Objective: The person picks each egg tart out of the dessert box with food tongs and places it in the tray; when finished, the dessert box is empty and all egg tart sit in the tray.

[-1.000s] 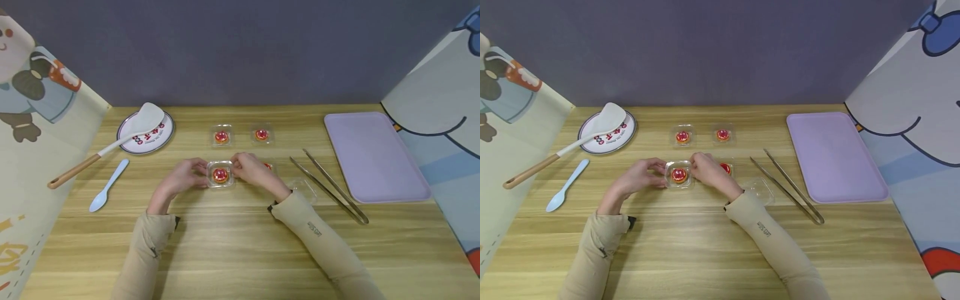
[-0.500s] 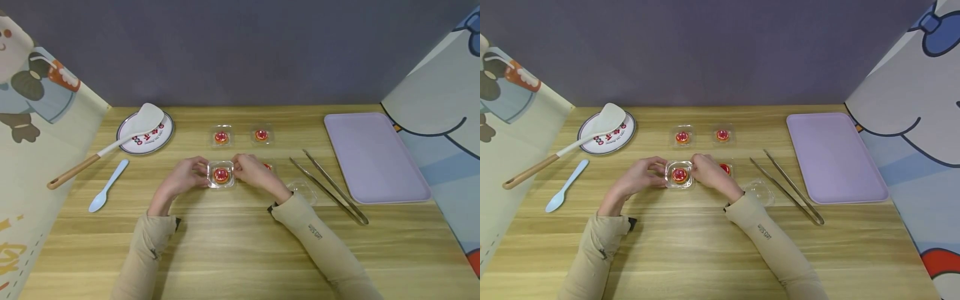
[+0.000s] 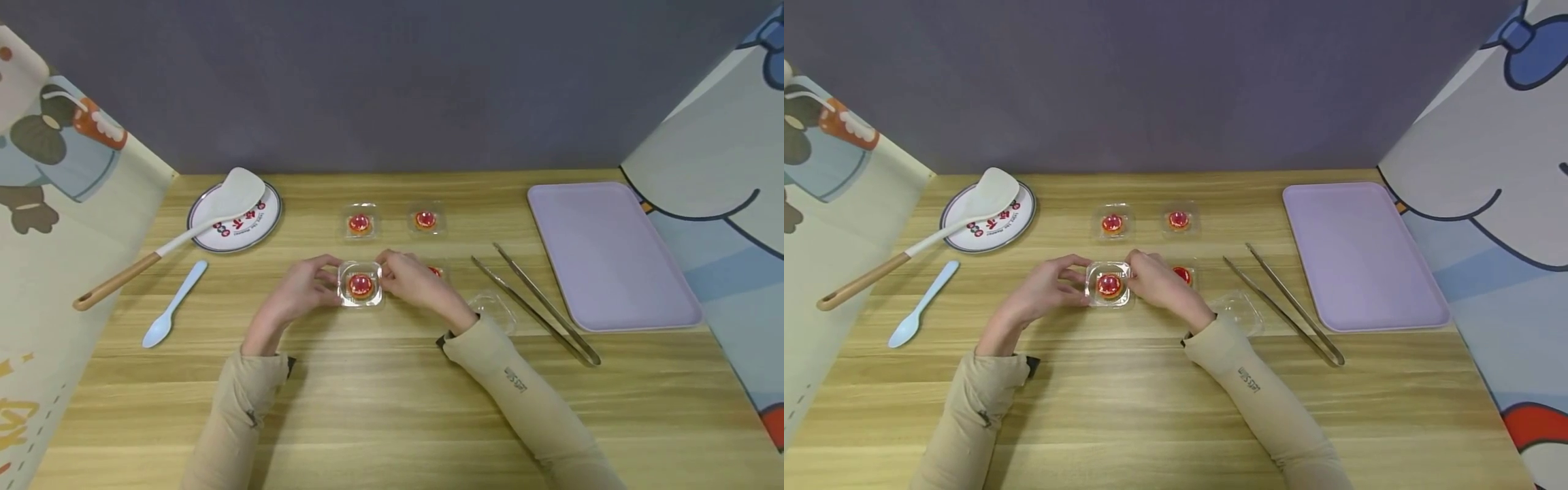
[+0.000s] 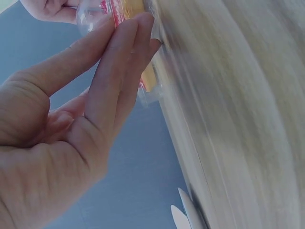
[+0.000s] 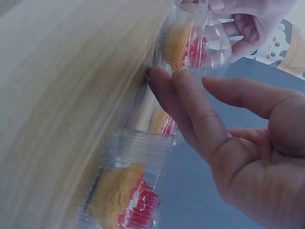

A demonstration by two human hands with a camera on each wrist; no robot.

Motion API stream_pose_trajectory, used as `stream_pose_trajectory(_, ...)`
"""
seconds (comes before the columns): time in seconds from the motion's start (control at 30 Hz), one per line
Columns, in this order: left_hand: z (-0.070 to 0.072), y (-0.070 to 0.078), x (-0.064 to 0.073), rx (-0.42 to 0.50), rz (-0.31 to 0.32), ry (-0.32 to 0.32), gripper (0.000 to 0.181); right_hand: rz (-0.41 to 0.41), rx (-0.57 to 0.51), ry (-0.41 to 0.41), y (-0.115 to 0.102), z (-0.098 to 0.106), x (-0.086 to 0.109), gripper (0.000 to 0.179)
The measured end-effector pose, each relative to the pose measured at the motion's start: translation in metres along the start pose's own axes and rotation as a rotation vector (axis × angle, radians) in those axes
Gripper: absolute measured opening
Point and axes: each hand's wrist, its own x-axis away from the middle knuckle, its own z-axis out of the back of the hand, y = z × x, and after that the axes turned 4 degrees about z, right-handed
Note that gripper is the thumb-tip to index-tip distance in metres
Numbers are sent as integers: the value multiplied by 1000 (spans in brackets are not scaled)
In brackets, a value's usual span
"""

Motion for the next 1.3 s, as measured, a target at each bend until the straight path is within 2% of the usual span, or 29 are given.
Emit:
stream_pose_trajectory(0.07,-1,1,0,-8,1,4,68,3,5,5,0,0,1,42)
stream_pose_trajectory(0.3,-4,2,1,-42,-10,33,70,14,72,29,-3,0,3,41)
stream_pose_trajectory(0.53,-6,4,2,-28,-17,52,65,25,99,33,-5,1,7,22)
stream_pose_trajectory(0.77,0,10,9,78,12,26,68,41,147,64,-10,2,14,50)
stream_pose_trajectory(0.83,4,10,11,111,14,23,67,45,129,73,-12,2,15,51)
stream_pose_trajectory(0.93,11,10,15,146,10,31,62,95,101,95,-15,2,15,51)
stream_pose_trajectory(1.13,25,6,23,172,10,96,41,194,7,141,-21,-4,7,51)
stream_pose_trajectory(1.3,35,1,28,247,0,156,26,219,-163,174,-29,-11,-4,46)
